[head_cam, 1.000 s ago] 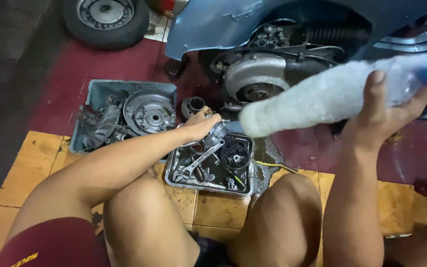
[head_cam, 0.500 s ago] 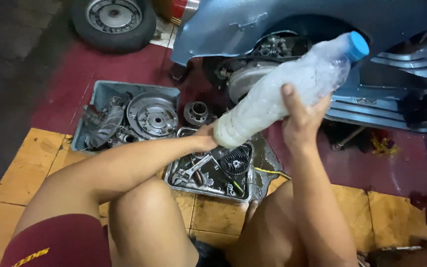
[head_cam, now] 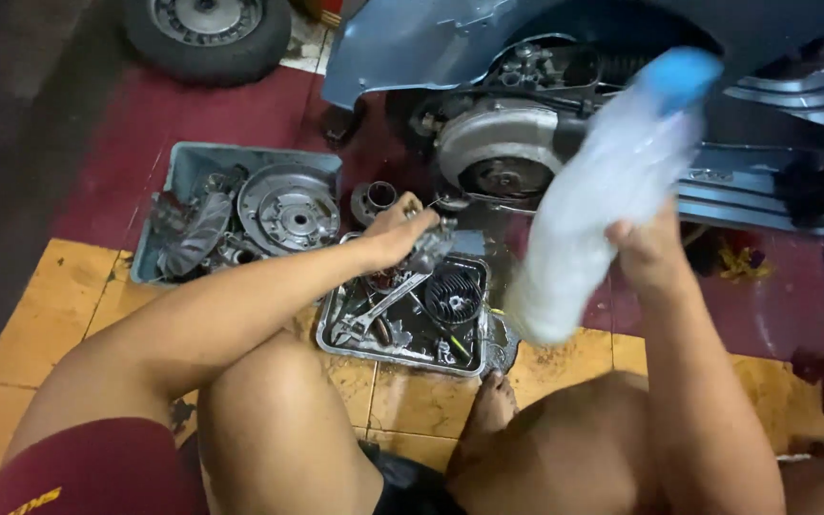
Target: The person pours liquid from a plastic bottle onto a scooter engine part held in their left hand. They then use a toothbrush to scrub the part thoroughly while sitting on the floor next to a tray of tools and other disassembled scooter components.
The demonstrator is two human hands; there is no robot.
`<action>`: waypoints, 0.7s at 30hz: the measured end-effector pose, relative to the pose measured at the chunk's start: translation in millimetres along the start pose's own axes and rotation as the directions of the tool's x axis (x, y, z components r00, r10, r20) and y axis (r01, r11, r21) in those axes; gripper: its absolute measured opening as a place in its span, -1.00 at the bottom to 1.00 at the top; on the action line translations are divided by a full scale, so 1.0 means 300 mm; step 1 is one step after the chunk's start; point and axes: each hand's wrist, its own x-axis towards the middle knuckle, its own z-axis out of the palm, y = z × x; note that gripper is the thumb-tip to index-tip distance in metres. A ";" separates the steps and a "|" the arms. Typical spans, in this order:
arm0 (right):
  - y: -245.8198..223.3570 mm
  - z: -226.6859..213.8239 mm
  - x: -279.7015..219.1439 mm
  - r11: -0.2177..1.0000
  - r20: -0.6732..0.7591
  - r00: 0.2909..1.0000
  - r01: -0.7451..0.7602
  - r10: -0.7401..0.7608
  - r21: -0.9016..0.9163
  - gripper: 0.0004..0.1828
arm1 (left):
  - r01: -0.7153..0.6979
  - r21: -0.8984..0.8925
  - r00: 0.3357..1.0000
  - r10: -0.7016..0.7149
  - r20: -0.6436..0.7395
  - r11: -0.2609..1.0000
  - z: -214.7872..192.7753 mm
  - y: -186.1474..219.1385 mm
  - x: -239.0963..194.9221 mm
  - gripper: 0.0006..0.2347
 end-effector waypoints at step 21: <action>0.123 0.188 -0.030 0.825 0.282 0.809 -0.381 0.516 -0.417 -0.67 | 0.099 -0.253 0.995 -0.100 0.009 0.962 0.001 -0.104 0.084 -0.49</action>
